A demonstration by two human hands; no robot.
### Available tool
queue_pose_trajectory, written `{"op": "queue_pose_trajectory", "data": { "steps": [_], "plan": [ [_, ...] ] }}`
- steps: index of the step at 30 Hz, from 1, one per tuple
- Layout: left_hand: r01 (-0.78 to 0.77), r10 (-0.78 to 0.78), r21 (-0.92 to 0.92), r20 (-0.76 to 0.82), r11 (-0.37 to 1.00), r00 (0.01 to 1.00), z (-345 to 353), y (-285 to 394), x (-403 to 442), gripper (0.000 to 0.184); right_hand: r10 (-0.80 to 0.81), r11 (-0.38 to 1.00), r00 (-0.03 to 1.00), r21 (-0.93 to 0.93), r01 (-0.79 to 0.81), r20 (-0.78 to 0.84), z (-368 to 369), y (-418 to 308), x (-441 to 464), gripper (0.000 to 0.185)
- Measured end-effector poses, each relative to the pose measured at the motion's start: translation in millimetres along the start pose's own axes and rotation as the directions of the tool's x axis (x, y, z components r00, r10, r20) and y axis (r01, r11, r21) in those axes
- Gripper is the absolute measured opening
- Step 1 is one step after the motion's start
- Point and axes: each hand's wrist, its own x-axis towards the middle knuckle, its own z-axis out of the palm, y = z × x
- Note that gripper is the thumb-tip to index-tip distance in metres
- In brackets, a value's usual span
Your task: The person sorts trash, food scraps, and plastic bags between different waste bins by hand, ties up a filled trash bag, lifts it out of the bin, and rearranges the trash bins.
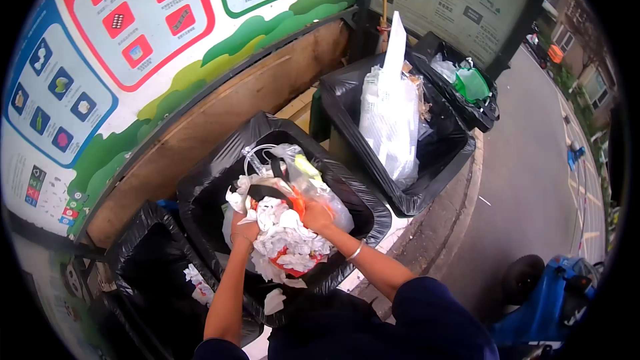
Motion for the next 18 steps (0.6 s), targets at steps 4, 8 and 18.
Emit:
{"op": "queue_pose_trajectory", "data": {
  "steps": [4, 8, 18],
  "plan": [
    [0.54, -0.541, 0.043, 0.042, 0.841, 0.84, 31.5, -57.7, -7.5, 0.042, 0.135, 0.985, 0.988, -0.117, -0.125, 0.076, 14.2, 22.6, 23.0, 0.039],
    [0.571, -0.591, 0.213, 0.043, 0.793, 0.805, 30.0, -31.2, -18.3, 0.037, 0.089, 0.994, 0.996, -0.07, -0.086, 0.03, 41.6, 49.9, 28.7, 0.037],
    [0.55, -0.58, 0.293, 0.018, 0.782, 0.815, 100.2, -97.4, -30.4, 0.05, -0.028, 0.943, 0.995, -0.334, -0.004, -0.092, 119.5, 153.2, 82.3, 0.03]
  ]
}}
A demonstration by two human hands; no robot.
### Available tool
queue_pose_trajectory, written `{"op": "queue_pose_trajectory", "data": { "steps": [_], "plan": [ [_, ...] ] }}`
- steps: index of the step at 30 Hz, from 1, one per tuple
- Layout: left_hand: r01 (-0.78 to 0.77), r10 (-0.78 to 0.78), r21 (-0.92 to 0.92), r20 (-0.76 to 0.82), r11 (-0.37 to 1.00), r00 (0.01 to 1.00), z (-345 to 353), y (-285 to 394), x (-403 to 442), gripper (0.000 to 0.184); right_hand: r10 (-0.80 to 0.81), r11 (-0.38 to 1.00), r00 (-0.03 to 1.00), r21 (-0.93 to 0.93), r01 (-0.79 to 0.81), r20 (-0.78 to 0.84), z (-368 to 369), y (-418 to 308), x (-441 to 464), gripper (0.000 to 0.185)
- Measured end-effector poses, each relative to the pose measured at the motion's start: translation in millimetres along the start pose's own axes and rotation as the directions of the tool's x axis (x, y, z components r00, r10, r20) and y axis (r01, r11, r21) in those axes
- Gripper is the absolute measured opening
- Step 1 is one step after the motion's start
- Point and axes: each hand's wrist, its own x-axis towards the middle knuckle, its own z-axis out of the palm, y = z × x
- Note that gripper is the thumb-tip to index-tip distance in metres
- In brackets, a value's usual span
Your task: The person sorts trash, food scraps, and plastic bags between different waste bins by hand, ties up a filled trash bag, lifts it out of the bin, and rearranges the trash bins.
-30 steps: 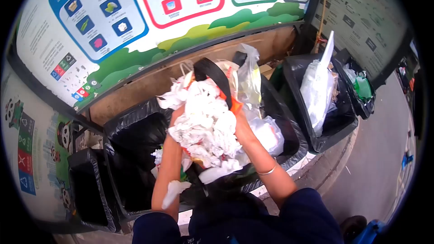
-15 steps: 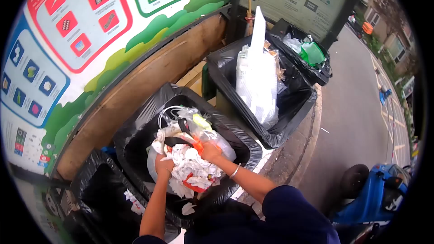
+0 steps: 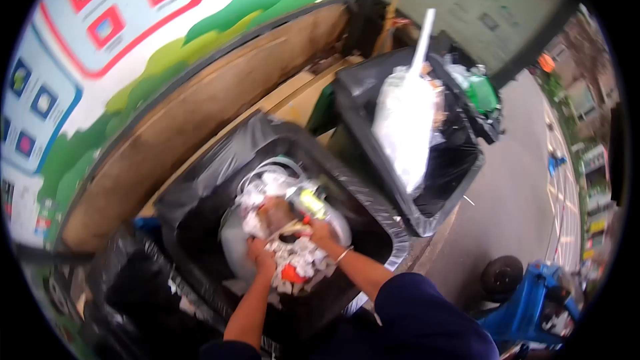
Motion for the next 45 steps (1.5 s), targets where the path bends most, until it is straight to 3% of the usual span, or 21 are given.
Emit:
{"op": "queue_pose_trajectory", "data": {
  "steps": [2, 3, 4, 5, 10, 12, 14, 16, 18, 21, 22, 25, 27, 28, 30, 32, 34, 36, 38, 42, 45],
  "plan": [
    [-0.179, 0.171, -0.045, -0.146, 0.983, 0.974, 10.4, -19.0, -10.7, 0.049, -0.035, 0.983, 0.999, 0.183, 0.03, 0.027, -20.7, -6.7, -6.5, 0.024],
    [-0.109, 0.11, 0.029, -0.067, 0.994, 0.992, -3.9, -6.2, -13.1, 0.049, 0.086, 0.712, 0.987, 0.684, -0.159, 0.139, -18.7, -1.3, -7.2, 0.026],
    [-0.059, 0.059, 0.101, 0.008, 0.993, 0.998, -15.7, 5.7, -11.7, 0.048, 0.143, 0.189, 0.939, 0.923, -0.336, 0.313, -15.1, -1.6, -0.1, 0.028],
    [-0.042, 0.042, 0.079, -0.002, 0.996, 0.999, -20.9, 12.9, -9.7, 0.044, 0.164, 0.02, 0.93, 0.942, -0.336, 0.329, -10.3, 1.0, 6.1, 0.031],
    [-0.158, 0.157, -0.209, -0.022, 0.965, 0.987, -60.0, 22.2, -23.5, 0.029, 0.11, 0.51, 0.835, 0.691, -0.512, 0.538, -97.6, -49.8, -16.4, 0.037],
    [0.031, 0.033, -0.273, 0.228, 0.962, 0.973, -79.7, 34.0, -19.4, 0.036, 0.078, 0.444, 0.87, 0.764, -0.468, 0.487, -116.3, -54.3, -22.4, 0.044],
    [-0.11, 0.148, -0.414, 0.061, 0.904, 0.987, -91.8, 34.1, -37.9, 0.043, 0.186, 0.681, 0.893, 0.602, -0.417, 0.409, -161.3, -66.5, -37.2, 0.048],
    [-0.131, 0.138, -0.225, 0.015, 0.965, 0.99, -105.5, 39.5, -57.2, 0.052, -0.1, 0.865, 0.962, 0.5, -0.043, 0.256, -195.7, -42.3, -53.4, 0.043],
    [-0.078, 0.089, -0.105, 0.1, 0.991, 0.991, -126.2, 50.5, -78.5, 0.062, -0.24, 0.842, 0.954, 0.527, 0.114, 0.178, -263.7, -31.3, -54.6, 0.035],
    [-0.103, 0.091, -0.148, -0.084, 0.984, 0.992, -132.1, 60.7, -116.1, 0.084, -0.015, 0.749, 0.998, 0.66, 0.051, -0.06, -337.4, 35.8, -23.2, 0.033],
    [-0.176, 0.188, 0.149, -0.069, 0.973, 0.98, -146.9, 71.3, -127.3, 0.094, 0.068, 0.746, 0.99, 0.665, 0.03, -0.121, -362.3, 57.1, -10.7, 0.031],
    [0.031, 0.005, 0.215, -0.167, 0.976, 0.986, -172.9, 113.0, -146.2, 0.074, -0.007, 0.677, 0.967, 0.711, 0.191, -0.254, -406.2, 74.9, 13.9, 0.028],
    [0.066, 0.009, 0.333, -0.217, 0.941, 0.976, -200.3, 162.6, -145.6, 0.056, -0.114, 0.608, 0.992, 0.786, 0.113, -0.055, -407.4, 56.0, 19.0, 0.026],
    [-0.072, 0.143, 0.204, -0.36, 0.976, 0.922, -208.1, 198.1, -137.5, 0.027, -0.197, 0.564, 0.979, 0.822, 0.075, 0.045, -400.4, 46.1, 21.6, 0.025],
    [-0.278, 0.287, 0.09, -0.466, 0.956, 0.837, -201.7, 245.6, -98.2, 0.015, -0.274, 0.511, 0.946, 0.86, -0.012, 0.176, -379.3, 30.3, 16.2, 0.022],
    [-0.437, 0.528, 0.378, -0.184, 0.816, 0.829, -179.7, 276.2, -41.6, 0.03, -0.322, 0.492, 0.916, 0.869, -0.055, 0.241, -368.5, 19.2, 2.0, 0.02],
    [-0.646, 0.802, 0.555, -0.068, 0.525, 0.593, -122.4, 242.3, 48.4, 0.037, -0.37, 0.535, 0.874, 0.841, -0.076, 0.314, -367.0, 24.4, -12.3, 0.019],
    [-0.557, 0.623, 0.716, 0.22, 0.42, 0.751, -85.4, 224.7, 96.8, 0.036, -0.366, 0.552, 0.883, 0.833, -0.047, 0.292, -366.2, 49.5, -25.9, 0.019],
    [-0.503, 0.611, 0.81, 0.241, 0.302, 0.755, -51.5, 207.8, 117.9, 0.034, -0.148, 0.505, 0.938, 0.839, -0.201, 0.314, -374.9, 74.5, -41.0, 0.02],
    [-0.454, 0.225, 0.72, 0.398, 0.524, 0.89, -74.7, 223.1, 100.0, 0.021, 0.086, 0.539, 0.967, 0.805, -0.248, 0.24, -381.6, 131.6, -62.2, 0.018],
    [-0.436, 0.273, 0.687, 0.34, 0.581, 0.9, -129.6, 235.7, 67.9, 0.023, 0.12, 0.487, 0.965, 0.833, -0.262, 0.234, -383.9, 134.7, -69.3, 0.018]
  ]
}}
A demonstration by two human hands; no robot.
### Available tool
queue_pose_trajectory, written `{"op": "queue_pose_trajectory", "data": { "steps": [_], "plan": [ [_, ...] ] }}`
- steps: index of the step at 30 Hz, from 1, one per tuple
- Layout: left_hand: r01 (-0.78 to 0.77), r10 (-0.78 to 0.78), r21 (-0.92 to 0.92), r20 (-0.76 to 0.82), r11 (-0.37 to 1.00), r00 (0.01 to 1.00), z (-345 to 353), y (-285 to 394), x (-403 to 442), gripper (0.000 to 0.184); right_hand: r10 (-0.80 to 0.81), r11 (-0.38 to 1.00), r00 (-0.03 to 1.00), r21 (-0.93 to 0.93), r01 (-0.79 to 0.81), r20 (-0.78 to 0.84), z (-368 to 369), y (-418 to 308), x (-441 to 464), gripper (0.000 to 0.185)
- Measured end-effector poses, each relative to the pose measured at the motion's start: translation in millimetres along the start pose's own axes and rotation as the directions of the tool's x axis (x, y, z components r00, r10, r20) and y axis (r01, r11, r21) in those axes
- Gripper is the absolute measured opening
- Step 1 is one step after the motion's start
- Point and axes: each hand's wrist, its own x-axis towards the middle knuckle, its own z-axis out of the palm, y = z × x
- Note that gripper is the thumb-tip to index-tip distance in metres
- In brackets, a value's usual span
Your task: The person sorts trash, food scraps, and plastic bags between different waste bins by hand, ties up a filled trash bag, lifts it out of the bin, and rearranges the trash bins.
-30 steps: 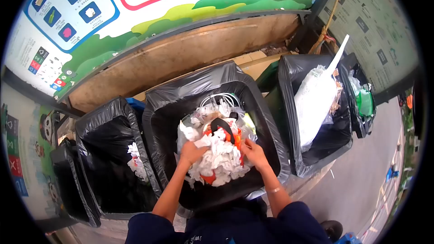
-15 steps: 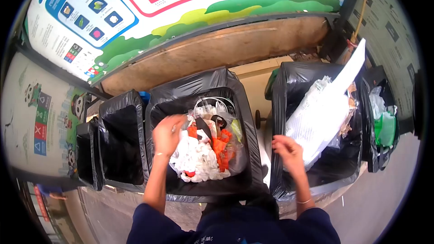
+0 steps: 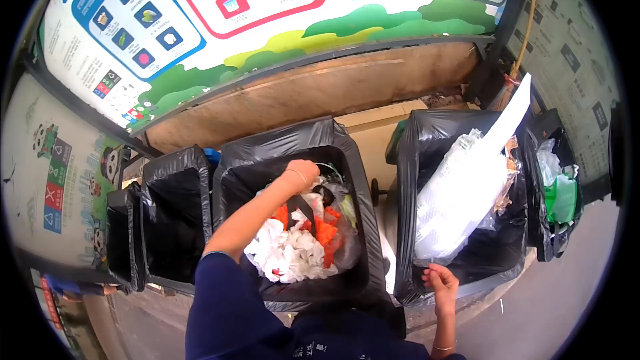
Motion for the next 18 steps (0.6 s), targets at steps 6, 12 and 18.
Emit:
{"op": "queue_pose_trajectory", "data": {
  "steps": [6, 12, 18],
  "plan": [
    [-0.133, -0.016, -0.301, -0.444, 0.944, 0.896, -146.3, -46.8, -138.8, 0.03, 0.007, 0.999, 0.993, 0.044, -0.013, 0.121, 48.9, -10.5, 8.9, 0.019],
    [-0.072, -0.436, -0.79, -0.409, 0.609, 0.802, -219.4, -75.4, -240.9, 0.029, -0.099, 0.995, 0.946, 0.034, 0.093, 0.31, 98.0, -20.4, 16.0, 0.019],
    [-0.129, -0.597, -0.705, -0.671, 0.697, 0.44, -262.6, -142.6, -345.8, 0.047, -0.092, 0.996, 0.953, 0.036, 0.086, 0.287, 107.4, -18.2, 4.7, 0.02]
  ]
}}
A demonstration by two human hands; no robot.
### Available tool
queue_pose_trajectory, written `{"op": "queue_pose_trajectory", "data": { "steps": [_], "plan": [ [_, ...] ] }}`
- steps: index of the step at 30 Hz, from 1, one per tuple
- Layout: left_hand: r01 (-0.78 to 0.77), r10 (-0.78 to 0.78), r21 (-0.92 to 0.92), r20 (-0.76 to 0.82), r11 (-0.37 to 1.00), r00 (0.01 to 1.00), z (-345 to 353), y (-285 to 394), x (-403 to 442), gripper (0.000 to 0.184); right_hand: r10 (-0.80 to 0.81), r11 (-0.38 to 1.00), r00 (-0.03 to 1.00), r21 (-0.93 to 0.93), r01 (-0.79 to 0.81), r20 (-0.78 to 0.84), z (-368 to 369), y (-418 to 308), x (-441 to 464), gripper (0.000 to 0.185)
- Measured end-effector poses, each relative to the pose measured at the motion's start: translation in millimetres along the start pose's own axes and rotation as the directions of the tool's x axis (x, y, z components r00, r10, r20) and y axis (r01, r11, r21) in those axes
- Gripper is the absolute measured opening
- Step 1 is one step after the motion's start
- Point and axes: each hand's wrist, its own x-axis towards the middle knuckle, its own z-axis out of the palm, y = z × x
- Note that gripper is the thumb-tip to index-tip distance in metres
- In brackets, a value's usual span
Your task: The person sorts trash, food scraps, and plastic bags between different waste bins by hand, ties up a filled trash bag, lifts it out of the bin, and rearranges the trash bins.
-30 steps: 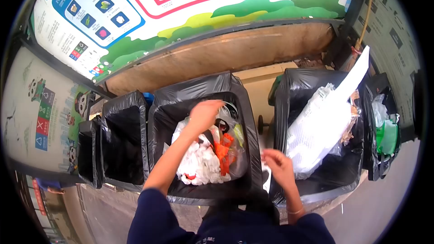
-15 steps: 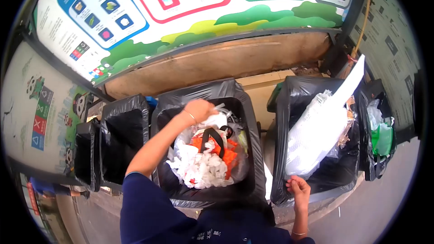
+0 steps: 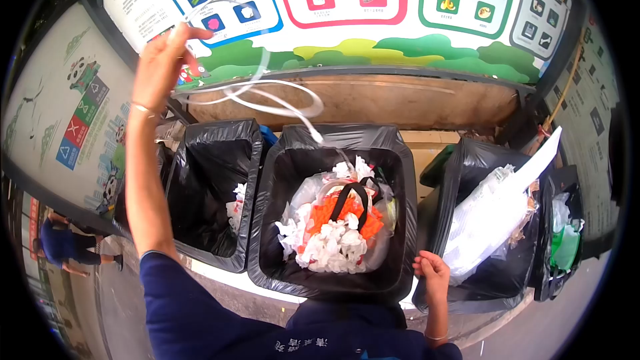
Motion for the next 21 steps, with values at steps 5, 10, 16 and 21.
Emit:
{"op": "queue_pose_trajectory", "data": {
  "steps": [5, 10, 16, 21],
  "plan": [
    [0.109, -0.057, 0.552, -0.111, 0.827, 0.992, -67.6, -36.6, -53.5, 0.047, -0.093, 0.995, 0.975, -0.038, 0.087, -0.202, -28.2, 0.7, -11.5, 0.029],
    [0.324, -0.357, 0.802, -0.149, 0.501, 0.922, -79.9, -151.8, -121.4, 0.041, -0.252, 0.965, 0.817, -0.196, 0.174, -0.519, -82.0, 0.8, -7.5, 0.061],
    [0.041, -0.209, 0.572, 0.23, 0.819, 0.95, -22.1, -275.1, -209.8, 0.071, -0.255, 0.924, 0.731, -0.381, -0.008, -0.632, -145.2, 11.0, 41.5, 0.106],
    [0.114, -0.22, 0.308, 0.334, 0.944, 0.916, 40.8, -240.8, -235.0, 0.062, -0.23, 0.88, 0.794, -0.468, -0.077, -0.563, -188.4, -7.0, 92.0, 0.108]
  ]
}}
